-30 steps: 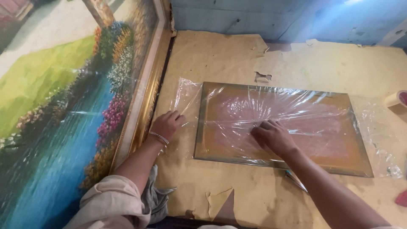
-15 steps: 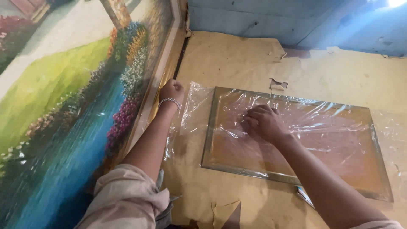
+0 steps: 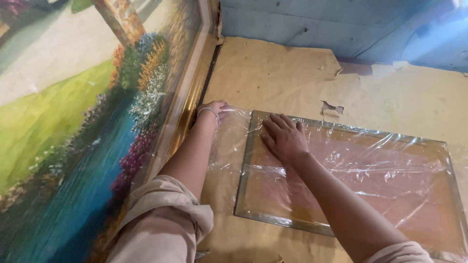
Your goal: Wrapping a framed mirror in protective plastic film, smoothing it out, and trimming the edges with a utility knife.
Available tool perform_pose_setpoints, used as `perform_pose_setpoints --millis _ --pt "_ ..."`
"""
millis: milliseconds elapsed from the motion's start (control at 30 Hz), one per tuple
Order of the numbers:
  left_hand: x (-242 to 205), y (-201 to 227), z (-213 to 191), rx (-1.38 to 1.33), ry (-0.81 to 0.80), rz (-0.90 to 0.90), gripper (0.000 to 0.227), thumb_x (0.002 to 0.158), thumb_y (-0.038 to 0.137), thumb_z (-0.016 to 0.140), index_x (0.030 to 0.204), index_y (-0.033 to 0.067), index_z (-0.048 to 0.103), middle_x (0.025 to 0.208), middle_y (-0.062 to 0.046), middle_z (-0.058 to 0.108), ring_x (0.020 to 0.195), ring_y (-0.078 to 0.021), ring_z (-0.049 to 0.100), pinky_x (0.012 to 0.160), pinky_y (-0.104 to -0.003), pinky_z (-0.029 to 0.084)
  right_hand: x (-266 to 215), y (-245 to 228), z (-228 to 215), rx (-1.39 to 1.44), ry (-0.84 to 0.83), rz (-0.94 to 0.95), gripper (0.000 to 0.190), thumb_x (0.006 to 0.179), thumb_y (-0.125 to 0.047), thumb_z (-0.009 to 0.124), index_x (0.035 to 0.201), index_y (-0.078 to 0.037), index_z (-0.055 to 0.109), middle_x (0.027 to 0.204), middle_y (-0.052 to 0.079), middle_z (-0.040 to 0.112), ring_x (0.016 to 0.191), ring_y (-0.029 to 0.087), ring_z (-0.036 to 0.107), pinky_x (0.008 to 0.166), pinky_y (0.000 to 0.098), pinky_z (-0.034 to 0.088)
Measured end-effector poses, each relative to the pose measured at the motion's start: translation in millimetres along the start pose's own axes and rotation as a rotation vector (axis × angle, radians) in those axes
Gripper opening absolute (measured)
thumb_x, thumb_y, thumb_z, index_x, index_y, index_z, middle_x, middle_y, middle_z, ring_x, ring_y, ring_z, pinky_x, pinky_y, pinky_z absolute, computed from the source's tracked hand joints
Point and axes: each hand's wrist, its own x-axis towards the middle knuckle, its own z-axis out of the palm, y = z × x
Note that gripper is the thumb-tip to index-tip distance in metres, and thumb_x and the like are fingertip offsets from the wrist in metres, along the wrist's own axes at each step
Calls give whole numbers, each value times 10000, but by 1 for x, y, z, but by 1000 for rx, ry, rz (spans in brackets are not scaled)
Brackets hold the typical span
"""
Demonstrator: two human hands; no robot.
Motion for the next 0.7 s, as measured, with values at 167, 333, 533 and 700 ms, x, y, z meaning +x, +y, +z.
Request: perform_pose_setpoints --millis 167,333,533,700 --pt "0 -20 -7 -389 -38 -1 180 828 -2 502 986 -83 528 845 -231 598 674 -246 616 510 -286 493 -2 -3 1 -60 26 4 454 849 -507 353 1261 -323 401 1376 -30 350 1276 216 319 965 506 275" --pt "-42 -16 -6 204 392 638 264 749 3 543 1012 30 541 937 -153 576 869 -288 575 752 -374 467 8 -3 4 2 43 34 408 864 -532 300 1174 -335 479 1317 -43 421 1245 210 367 922 479 315" --pt "-107 -35 23 870 -73 1161 445 887 270 310 1305 120 319 1310 -138 387 1237 -322 333 1048 -454 233 19 -20 16 111 176 19 396 917 -344 292 1276 -235 417 1337 8 393 1254 243 342 976 498 296" --pt "-138 -29 -3 1494 -208 839 549 900 500 63 1410 297 55 1482 1 64 1356 -263 19 1081 -494 26 -17 -20 -14 7 -100 48 568 885 -472 240 1400 -239 184 1474 30 119 1354 267 70 1048 544 104"
